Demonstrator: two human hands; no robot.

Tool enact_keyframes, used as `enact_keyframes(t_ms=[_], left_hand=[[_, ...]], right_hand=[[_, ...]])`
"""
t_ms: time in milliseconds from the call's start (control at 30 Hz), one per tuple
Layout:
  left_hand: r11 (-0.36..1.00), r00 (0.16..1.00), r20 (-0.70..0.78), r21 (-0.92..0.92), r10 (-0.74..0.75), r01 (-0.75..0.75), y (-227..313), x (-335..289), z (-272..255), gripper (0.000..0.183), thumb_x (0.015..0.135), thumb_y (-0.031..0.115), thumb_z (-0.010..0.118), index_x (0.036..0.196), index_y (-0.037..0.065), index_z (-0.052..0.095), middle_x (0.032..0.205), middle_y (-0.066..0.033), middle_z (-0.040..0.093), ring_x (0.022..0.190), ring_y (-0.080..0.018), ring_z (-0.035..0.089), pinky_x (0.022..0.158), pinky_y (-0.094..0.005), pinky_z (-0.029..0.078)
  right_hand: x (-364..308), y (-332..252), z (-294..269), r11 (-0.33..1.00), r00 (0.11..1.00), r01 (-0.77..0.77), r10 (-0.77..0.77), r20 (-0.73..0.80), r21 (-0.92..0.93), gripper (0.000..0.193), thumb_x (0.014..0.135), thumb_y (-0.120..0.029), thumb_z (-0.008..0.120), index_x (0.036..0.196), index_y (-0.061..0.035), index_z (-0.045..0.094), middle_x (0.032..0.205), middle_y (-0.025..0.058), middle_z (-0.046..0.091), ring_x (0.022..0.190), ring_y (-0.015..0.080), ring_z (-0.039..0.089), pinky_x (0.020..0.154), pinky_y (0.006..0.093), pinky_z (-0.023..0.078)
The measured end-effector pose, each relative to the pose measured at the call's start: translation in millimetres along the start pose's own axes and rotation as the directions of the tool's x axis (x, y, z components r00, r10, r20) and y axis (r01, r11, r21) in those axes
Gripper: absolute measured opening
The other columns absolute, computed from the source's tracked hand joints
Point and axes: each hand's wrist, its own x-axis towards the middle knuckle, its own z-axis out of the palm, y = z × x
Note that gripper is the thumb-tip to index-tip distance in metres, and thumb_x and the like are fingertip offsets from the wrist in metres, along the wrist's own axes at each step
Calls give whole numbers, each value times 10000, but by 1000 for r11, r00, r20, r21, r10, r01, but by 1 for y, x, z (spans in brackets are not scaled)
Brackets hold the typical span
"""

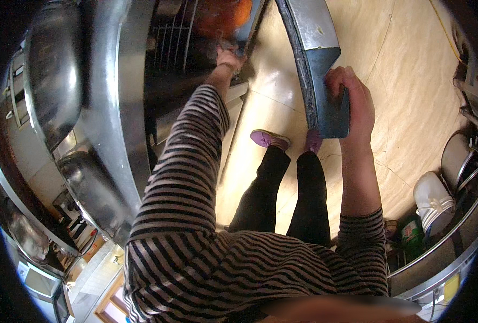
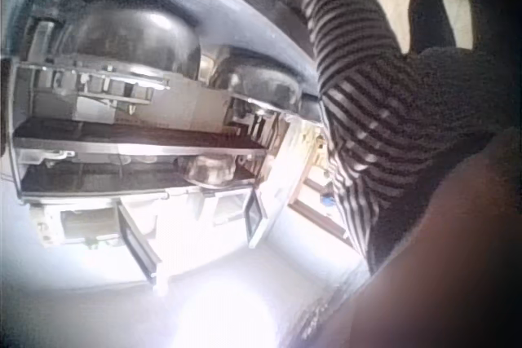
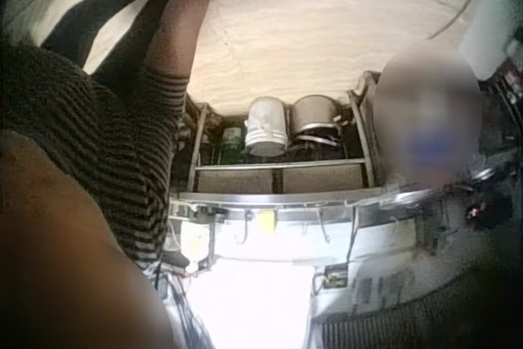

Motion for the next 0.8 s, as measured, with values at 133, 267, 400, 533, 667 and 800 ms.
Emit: enact_keyframes(t_ms=[133, 267, 400, 533, 667, 800], left_hand=[[937, 994, 75, -335, -80, 100, -6, -11, -5, 488, 808, 398, 629, 1153, 60, 558, 1050, -184, 633, 974, -354, 593, 879, -392, 465], [719, 873, 5, -565, -488, 405, -3, -79, -49, 348, 728, 175, 677, 1008, -8, 581, 1005, -251, 619, 955, -380, 598, 827, -431, 479], [789, 865, 226, -357, -447, 501, 15, -102, -91, 231, 748, 164, 628, 897, -5, 682, 1012, -222, 637, 968, -353, 614, 827, -407, 500], [706, 801, 369, -387, -471, 593, 31, -97, -102, 303, 756, 276, 647, 916, 22, 693, 1039, -174, 646, 1005, -298, 614, 821, -379, 503], [639, 790, 478, -480, -384, 601, 38, -120, -108, 233, 772, 244, 609, 881, 61, 702, 981, -154, 665, 907, -254, 650, 729, -373, 518], [929, 960, 269, -329, -80, 169, 43, -185, -141, 199, 792, 202, 537, 812, 75, 689, 892, -154, 674, 808, -278, 667, 684, -389, 525]], right_hand=[[1, 5, 2, 997, 996, 79, -79, 42, 10, 394, 978, -281, 352, 653, -60, 385, 691, 46, 383, 692, 150, 368, 694, 263, 314], [0, 8, 6, 1000, 1000, -6, 6, -14, 0, 393, 979, -276, 362, 644, -71, 390, 683, 32, 380, 661, 134, 351, 636, 257, 289], [2, 12, 1, 993, 994, 110, -111, 19, 50, 341, 950, -297, 465, 681, -90, 487, 694, -13, 469, 648, 81, 414, 605, 239, 325], [5, 20, -8, 986, 990, 138, -134, 40, -95, 386, 947, -328, 475, 639, -95, 474, 642, -21, 454, 566, 74, 380, 549, 249, 308], [8, 30, -10, 985, 990, 139, -139, 7, -100, 392, 945, -320, 456, 642, -72, 472, 648, 9, 461, 644, 124, 450, 606, 282, 366], [10, 32, -12, 747, 886, 451, -440, 146, -489, 367, 945, -317, 444, 684, -60, 470, 706, 37, 478, 706, 158, 467, 693, 295, 389]])
